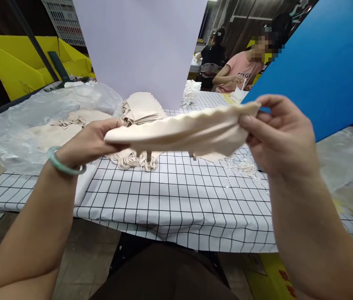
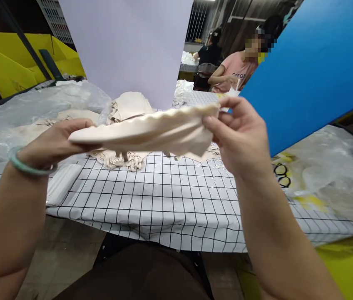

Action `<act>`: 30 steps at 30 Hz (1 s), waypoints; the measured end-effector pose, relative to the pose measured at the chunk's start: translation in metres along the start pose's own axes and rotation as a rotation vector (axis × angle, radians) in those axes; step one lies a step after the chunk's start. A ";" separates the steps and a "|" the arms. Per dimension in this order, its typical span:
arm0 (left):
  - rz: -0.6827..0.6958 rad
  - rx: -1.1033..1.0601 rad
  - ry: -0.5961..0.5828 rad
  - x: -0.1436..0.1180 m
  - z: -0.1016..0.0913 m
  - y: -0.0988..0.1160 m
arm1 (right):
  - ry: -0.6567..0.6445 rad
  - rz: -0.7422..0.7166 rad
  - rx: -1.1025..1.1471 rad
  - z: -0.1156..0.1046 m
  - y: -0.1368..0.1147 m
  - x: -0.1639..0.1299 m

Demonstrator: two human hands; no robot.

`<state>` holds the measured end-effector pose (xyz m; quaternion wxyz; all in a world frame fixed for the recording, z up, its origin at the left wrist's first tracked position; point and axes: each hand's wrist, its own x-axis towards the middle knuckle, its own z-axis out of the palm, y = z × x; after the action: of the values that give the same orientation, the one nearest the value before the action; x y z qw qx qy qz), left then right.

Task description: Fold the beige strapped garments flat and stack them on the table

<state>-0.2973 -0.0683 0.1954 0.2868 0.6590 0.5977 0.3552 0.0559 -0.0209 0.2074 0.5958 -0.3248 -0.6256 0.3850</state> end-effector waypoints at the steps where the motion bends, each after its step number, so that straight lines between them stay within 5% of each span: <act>1: -0.027 -0.120 -0.087 -0.013 0.003 -0.003 | 0.008 0.079 -0.002 -0.009 0.000 -0.018; 3: -0.106 -0.341 -0.308 -0.033 0.017 -0.014 | 0.011 0.268 -0.001 -0.022 0.010 -0.050; 5: -0.236 -0.429 -0.406 -0.043 0.039 -0.033 | -0.015 0.465 -0.010 -0.030 0.039 -0.073; 8: -0.378 -0.392 -0.389 -0.043 0.080 -0.070 | -0.068 0.660 -0.108 -0.030 0.101 -0.092; 10: -0.467 -0.251 -0.308 -0.038 0.102 -0.093 | -0.059 0.600 -0.337 -0.023 0.137 -0.106; 12: -0.502 -0.062 -0.221 -0.034 0.113 -0.110 | -0.046 0.365 -0.639 -0.016 0.157 -0.129; 16: -0.382 0.313 -0.104 -0.037 0.114 -0.123 | -0.194 -0.016 -1.057 -0.024 0.160 -0.194; 19: -0.229 0.494 -0.043 -0.043 0.116 -0.128 | -0.261 0.048 -1.280 -0.068 0.164 -0.211; 22: -0.059 0.620 0.066 -0.047 0.122 -0.132 | -0.054 0.179 -1.456 -0.124 0.171 -0.182; 24: 0.036 0.650 0.135 -0.049 0.127 -0.131 | 0.070 0.137 -1.484 -0.138 0.168 -0.155; 26: 0.128 0.623 0.159 -0.052 0.132 -0.127 | 0.001 0.038 -1.354 -0.121 0.158 -0.140; 30: 0.314 0.480 -0.003 -0.052 0.148 -0.119 | -0.391 0.004 -0.980 -0.032 0.140 -0.157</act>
<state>-0.2485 -0.0985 0.0068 0.0649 0.7930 0.5551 0.2425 0.0933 -0.0847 0.0078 0.2456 -0.4885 -0.8310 0.1021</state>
